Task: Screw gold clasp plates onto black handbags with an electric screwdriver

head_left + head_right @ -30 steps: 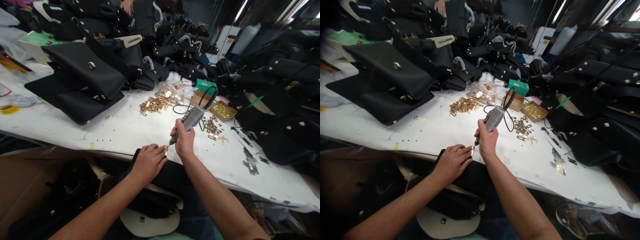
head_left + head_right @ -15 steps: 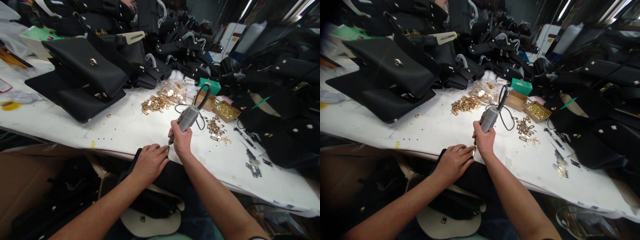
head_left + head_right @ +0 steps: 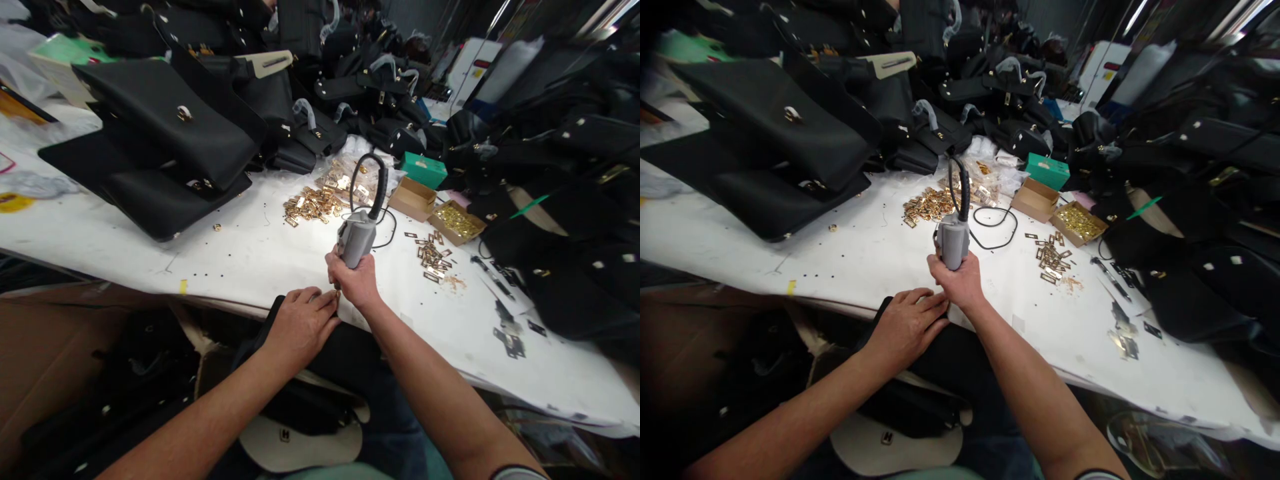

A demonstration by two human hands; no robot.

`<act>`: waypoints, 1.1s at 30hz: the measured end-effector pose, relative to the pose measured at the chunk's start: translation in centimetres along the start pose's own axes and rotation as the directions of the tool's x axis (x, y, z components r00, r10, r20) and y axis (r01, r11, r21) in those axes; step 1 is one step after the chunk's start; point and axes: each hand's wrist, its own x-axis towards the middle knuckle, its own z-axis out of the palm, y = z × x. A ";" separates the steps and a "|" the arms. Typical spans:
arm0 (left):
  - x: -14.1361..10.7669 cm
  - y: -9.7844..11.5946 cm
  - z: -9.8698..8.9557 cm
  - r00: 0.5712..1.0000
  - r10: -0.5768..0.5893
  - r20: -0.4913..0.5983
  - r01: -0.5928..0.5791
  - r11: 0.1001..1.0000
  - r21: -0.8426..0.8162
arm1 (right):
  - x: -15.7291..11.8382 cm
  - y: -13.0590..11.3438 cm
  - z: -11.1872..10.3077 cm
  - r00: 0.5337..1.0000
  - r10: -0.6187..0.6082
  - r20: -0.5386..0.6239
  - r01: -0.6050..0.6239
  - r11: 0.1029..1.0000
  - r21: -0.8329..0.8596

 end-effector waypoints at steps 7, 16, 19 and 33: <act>0.1 0.0 0.0 1.000 0.005 -0.006 -0.005 1.000 0.013 | 0.1 -0.3 -0.1 0.997 -0.006 0.071 0.006 1.000 0.007; 0.2 -0.1 0.0 1.000 0.000 -0.004 0.000 1.000 -0.013 | 0.0 0.1 -1.0 1.000 -0.003 0.018 0.001 0.994 0.107; 0.2 -0.1 0.0 1.000 0.002 -0.012 -0.003 1.000 -0.026 | -0.3 0.1 -1.0 1.000 0.004 -0.011 -0.003 0.989 0.151; 0.4 -0.2 0.0 1.000 -0.005 -0.002 0.005 0.999 -0.041 | 0.0 0.3 -0.4 0.998 0.018 0.057 -0.021 0.999 0.045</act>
